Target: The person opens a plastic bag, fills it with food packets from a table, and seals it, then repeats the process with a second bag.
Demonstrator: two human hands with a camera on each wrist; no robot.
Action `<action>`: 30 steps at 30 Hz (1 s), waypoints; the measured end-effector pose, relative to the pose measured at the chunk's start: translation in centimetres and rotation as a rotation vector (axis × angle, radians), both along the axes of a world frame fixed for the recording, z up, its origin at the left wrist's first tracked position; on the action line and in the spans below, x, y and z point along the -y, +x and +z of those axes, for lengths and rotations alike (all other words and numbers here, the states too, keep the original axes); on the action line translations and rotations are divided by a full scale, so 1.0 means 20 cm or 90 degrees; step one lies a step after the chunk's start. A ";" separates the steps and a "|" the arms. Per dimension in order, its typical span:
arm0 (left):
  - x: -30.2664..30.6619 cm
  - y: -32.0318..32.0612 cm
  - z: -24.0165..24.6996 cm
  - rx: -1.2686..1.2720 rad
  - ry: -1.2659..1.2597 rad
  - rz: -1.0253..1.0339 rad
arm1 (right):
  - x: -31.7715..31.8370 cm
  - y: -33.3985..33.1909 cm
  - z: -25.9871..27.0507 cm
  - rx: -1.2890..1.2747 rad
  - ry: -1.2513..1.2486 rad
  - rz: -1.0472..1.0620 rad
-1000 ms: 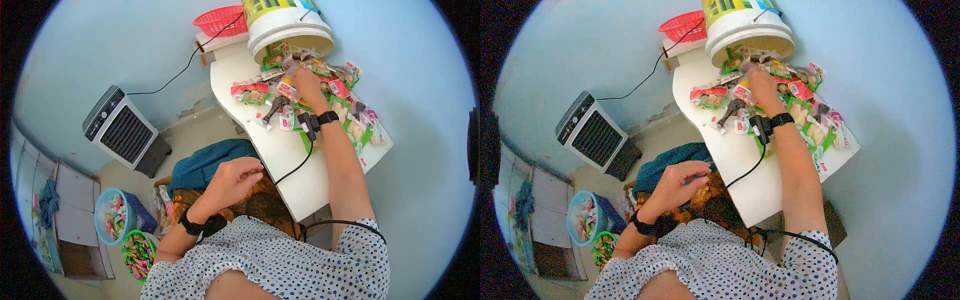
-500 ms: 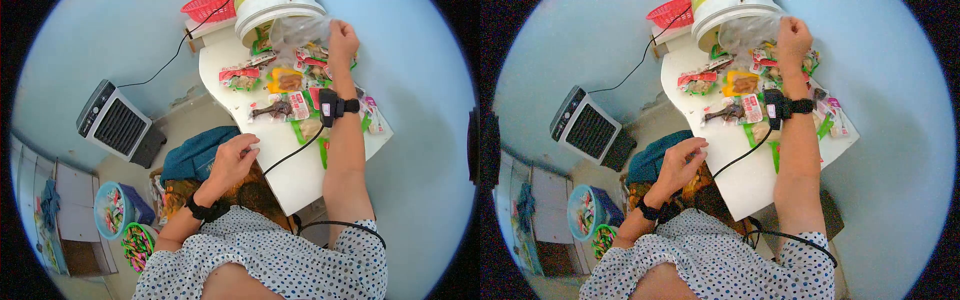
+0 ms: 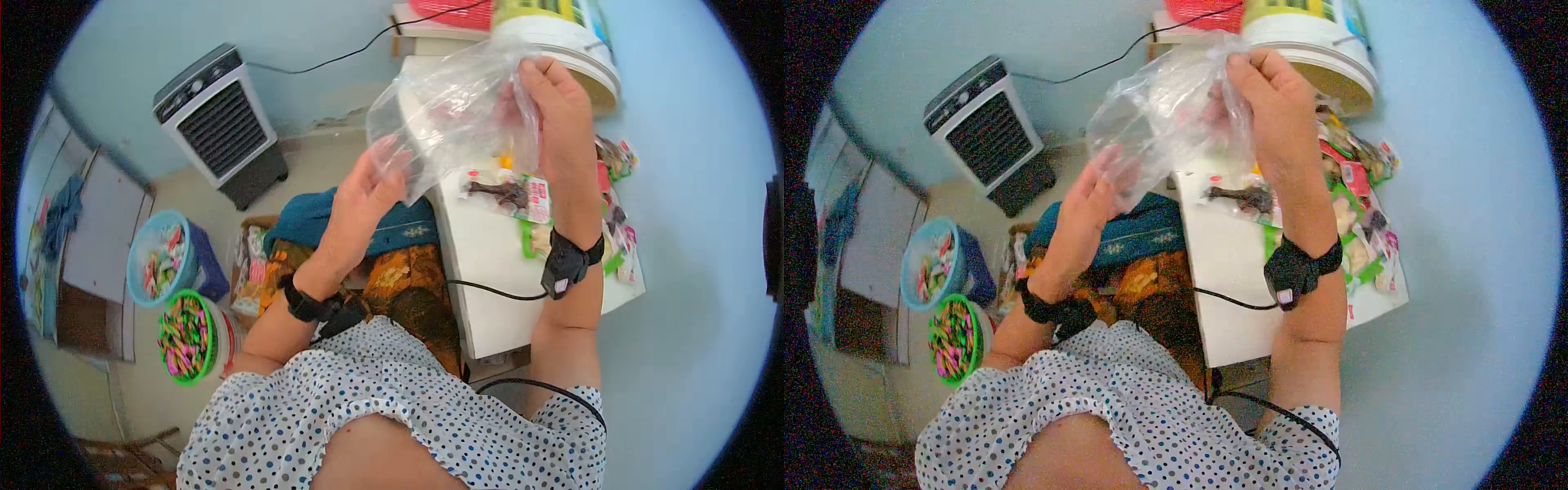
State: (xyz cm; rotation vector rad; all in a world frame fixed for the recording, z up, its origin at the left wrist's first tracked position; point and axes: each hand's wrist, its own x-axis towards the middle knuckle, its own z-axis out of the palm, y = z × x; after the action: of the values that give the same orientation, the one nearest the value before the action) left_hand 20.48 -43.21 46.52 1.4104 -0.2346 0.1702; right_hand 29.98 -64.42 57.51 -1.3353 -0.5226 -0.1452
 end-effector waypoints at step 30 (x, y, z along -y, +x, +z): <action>-0.36 -0.11 0.03 0.032 -0.160 0.145 | -0.12 0.01 -0.15 -0.189 -0.007 0.192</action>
State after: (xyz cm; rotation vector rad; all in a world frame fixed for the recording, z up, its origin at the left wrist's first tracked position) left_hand 18.35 -35.93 47.22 1.1816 -0.0884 0.4093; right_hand 30.11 -61.98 54.60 -1.2463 -0.4654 0.3008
